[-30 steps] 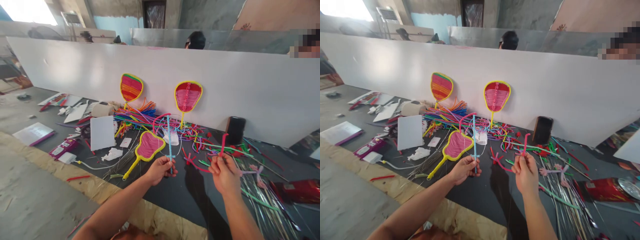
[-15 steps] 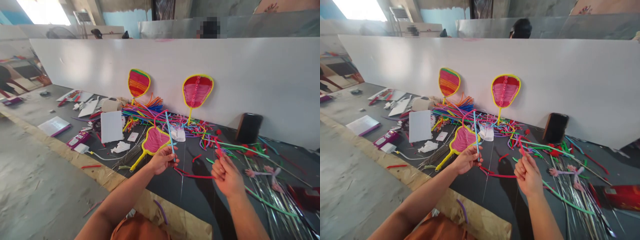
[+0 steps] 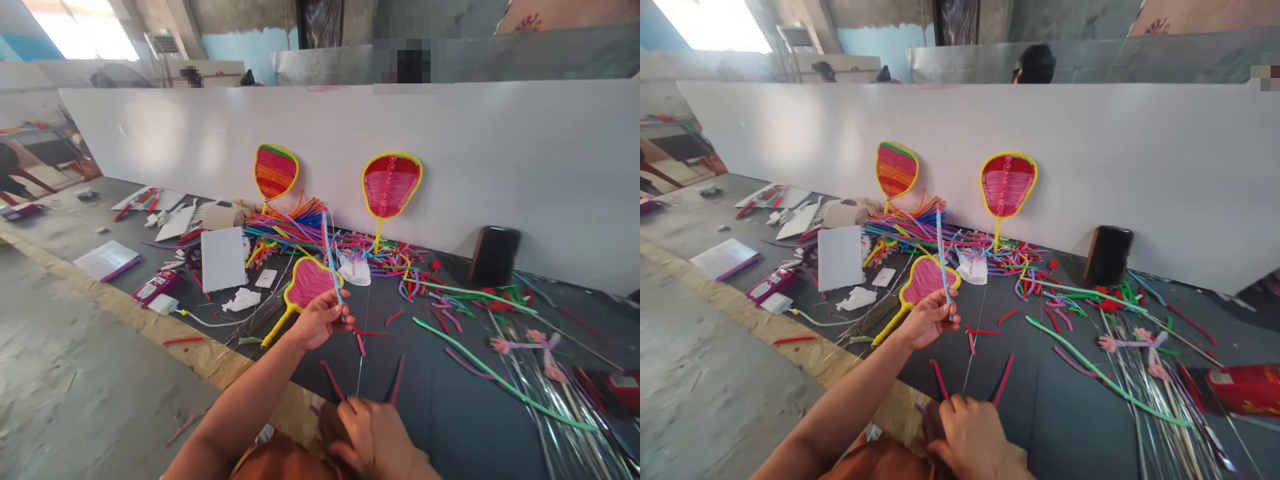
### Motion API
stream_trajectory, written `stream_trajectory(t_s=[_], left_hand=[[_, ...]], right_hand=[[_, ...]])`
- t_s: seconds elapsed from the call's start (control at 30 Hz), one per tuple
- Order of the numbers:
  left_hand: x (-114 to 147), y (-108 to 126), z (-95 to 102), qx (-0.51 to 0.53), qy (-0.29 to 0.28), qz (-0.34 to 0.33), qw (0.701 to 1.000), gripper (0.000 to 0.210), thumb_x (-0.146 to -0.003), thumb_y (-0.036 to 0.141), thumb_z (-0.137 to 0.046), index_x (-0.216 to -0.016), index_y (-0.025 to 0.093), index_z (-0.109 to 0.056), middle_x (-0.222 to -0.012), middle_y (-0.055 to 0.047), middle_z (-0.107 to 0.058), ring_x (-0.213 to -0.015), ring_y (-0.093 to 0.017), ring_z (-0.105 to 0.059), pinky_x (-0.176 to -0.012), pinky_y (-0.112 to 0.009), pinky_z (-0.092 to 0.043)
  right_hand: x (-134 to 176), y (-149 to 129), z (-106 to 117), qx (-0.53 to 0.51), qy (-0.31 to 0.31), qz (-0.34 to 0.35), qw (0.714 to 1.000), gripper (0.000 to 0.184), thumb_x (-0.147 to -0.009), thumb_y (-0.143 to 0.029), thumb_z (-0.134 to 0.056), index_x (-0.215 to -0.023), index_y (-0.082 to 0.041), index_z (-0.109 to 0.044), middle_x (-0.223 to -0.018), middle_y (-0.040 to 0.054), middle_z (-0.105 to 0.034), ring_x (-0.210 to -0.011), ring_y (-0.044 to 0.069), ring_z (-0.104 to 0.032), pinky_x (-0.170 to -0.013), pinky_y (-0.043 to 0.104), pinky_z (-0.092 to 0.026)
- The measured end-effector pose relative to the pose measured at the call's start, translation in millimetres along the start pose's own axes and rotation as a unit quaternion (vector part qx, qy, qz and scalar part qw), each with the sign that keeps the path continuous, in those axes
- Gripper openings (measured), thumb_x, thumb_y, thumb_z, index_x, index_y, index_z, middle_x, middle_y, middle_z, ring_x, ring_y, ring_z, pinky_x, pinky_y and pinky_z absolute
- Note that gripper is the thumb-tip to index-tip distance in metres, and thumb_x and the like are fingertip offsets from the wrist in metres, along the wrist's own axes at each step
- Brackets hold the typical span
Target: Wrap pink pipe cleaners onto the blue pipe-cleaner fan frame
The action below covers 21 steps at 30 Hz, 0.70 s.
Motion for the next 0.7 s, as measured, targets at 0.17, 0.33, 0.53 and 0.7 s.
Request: stream_trajectory(t_s=[0.17, 0.33, 0.53, 0.7], left_hand=[[0.5, -3.2, -0.3, -0.002, 0.003, 0.013, 1.000, 0.037, -0.069, 0.024, -0.077, -0.102, 0.017, -0.060, -0.072, 0.002, -0.056, -0.065, -0.011, -0.063, -0.062, -0.026, -0.054], [0.4, -7.4, 1.2, -0.002, 0.000, 0.026, 1.000, 0.034, -0.070, 0.019, -0.074, -0.102, 0.018, -0.062, -0.071, 0.003, -0.053, -0.061, -0.009, -0.059, -0.061, -0.025, -0.052], [0.7, -8.9, -1.0, -0.001, -0.007, 0.037, 0.999, 0.030, -0.071, 0.015, -0.072, -0.099, 0.017, -0.063, -0.067, 0.003, -0.051, -0.058, -0.007, -0.054, -0.060, -0.023, -0.049], [1.0, -10.3, -1.9, -0.012, -0.006, 0.041, 0.999, 0.032, -0.069, 0.019, -0.075, -0.097, 0.017, -0.062, -0.067, 0.003, -0.054, -0.057, -0.008, -0.056, -0.059, -0.025, -0.050]], right_hand=[[-3.7, -5.4, -8.7, 0.015, 0.025, -0.012, 1.000, 0.010, -0.079, -0.015, -0.055, -0.084, -0.019, -0.063, -0.080, 0.0049, -0.070, -0.070, 0.021, -0.069, -0.054, 0.024, -0.044], [-4.1, 9.4, 5.6, 0.041, 0.047, -0.040, 0.997, 0.015, -0.077, -0.007, -0.055, -0.082, -0.019, -0.064, -0.078, 0.0052, -0.071, -0.068, 0.021, -0.069, -0.051, 0.024, -0.043], [-4.3, 83.0, 43.6, 0.091, 0.088, -0.175, 0.976, 0.016, -0.087, -0.015, -0.049, -0.086, -0.019, -0.064, -0.077, 0.0082, -0.071, -0.066, 0.023, -0.070, -0.047, 0.025, -0.039], [13.7, 163.9, 71.6, 0.033, 0.194, -0.291, 0.936, 0.026, -0.086, -0.010, -0.041, -0.097, -0.017, -0.063, -0.092, 0.0137, -0.071, -0.074, 0.025, -0.070, -0.054, 0.030, -0.044]])
Point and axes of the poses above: each hand's wrist, its own x-axis away from the middle knuckle, its own z-axis out of the back of the hand, y = z × x, the point moved 5 cm from there along -x, towards the middle knuckle
